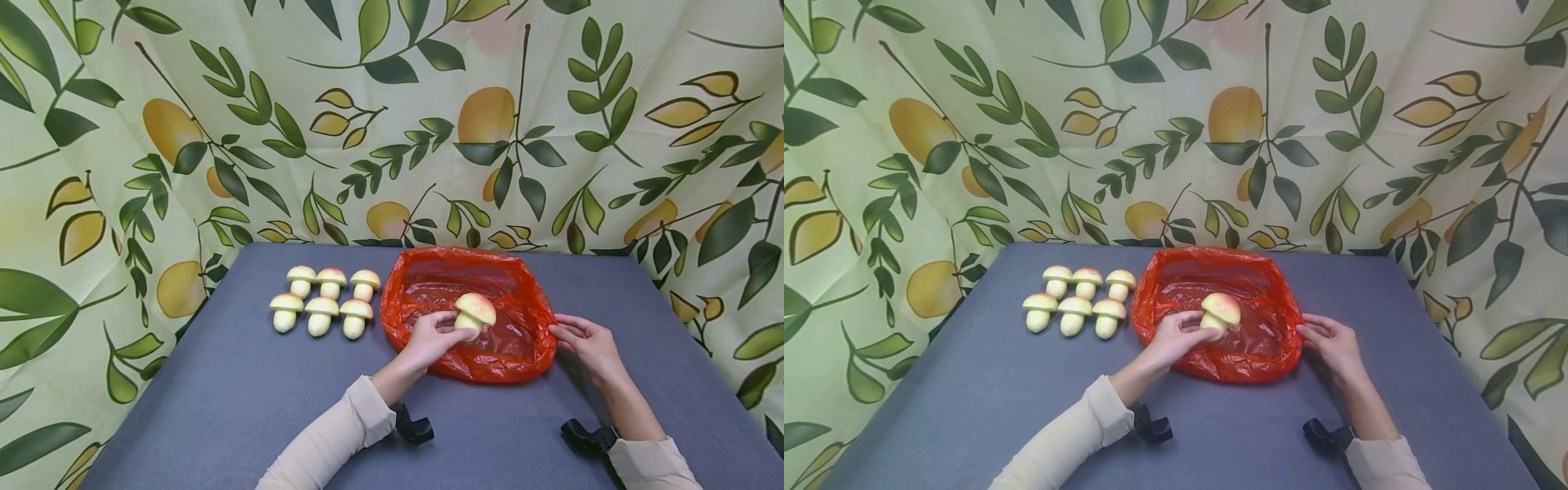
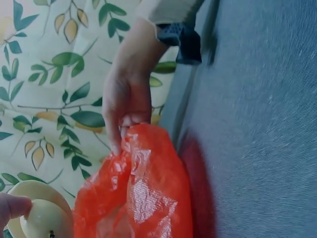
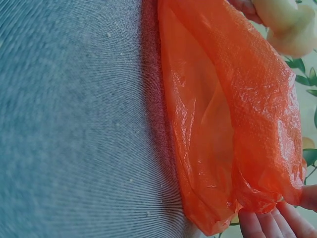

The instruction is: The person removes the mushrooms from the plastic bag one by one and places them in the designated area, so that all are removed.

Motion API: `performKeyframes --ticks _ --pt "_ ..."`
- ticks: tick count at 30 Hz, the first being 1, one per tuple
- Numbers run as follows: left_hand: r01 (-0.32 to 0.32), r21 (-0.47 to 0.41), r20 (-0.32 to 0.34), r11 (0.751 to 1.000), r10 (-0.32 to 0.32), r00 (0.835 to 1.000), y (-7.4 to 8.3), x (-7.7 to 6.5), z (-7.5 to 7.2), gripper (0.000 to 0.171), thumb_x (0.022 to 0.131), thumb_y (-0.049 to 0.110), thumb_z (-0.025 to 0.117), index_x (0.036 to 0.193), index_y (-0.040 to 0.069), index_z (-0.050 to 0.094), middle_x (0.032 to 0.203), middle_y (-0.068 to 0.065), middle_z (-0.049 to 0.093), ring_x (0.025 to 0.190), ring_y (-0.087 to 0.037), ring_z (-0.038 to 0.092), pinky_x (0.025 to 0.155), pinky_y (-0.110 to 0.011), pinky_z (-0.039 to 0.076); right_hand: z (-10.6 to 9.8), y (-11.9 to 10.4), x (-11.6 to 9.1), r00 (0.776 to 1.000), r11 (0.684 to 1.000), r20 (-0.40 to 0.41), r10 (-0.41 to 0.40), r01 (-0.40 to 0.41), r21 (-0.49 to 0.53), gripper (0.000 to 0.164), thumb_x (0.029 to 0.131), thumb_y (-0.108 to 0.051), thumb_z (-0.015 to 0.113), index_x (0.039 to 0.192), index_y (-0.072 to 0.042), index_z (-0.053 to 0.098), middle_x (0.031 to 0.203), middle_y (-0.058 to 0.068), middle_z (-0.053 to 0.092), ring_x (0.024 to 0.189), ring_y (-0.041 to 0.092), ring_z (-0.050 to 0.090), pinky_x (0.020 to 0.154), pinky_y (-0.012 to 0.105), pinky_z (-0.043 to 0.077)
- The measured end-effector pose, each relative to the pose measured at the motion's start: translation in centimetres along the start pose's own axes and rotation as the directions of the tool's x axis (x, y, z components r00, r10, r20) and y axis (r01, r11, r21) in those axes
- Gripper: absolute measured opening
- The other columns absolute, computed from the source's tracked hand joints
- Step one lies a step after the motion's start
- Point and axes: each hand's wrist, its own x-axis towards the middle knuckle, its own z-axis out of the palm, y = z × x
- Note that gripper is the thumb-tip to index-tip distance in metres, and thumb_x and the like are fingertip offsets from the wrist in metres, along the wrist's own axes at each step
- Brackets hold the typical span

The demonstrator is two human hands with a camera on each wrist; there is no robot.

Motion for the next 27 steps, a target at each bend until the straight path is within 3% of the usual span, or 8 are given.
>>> performKeyframes --ticks 10,27 --pt "0.039 0.005 0.026 0.999 -0.039 0.999 -1.6 -1.8 -2.1 0.05 0.083 0.017 0.075 0.127 -0.002 0.059 0.122 -0.02 0.067 0.111 -0.025 0.067 0.084 -0.027 0.057 -0.1 0.0 0.1 1.0 1.0 0.012 -0.011 0.01 0.021 0.02 0.093 -0.019 0.064 0.093 -0.039 0.063 0.083 -0.029 0.068 0.079 -0.011 0.066 0.07 0.012 0.056" --pt "-0.005 0.041 0.048 0.999 0.003 0.999 -3.3 -3.8 -5.3 0.053 0.084 0.017 0.074 0.13 -0.005 0.056 0.124 -0.021 0.065 0.108 -0.023 0.068 0.083 -0.024 0.056 0.0 0.0 0.0 1.0 1.0 0.017 -0.019 0.019 -0.007 0.016 0.093 -0.019 0.064 0.098 -0.035 0.064 0.083 -0.029 0.068 0.078 -0.01 0.065 0.07 0.013 0.056"
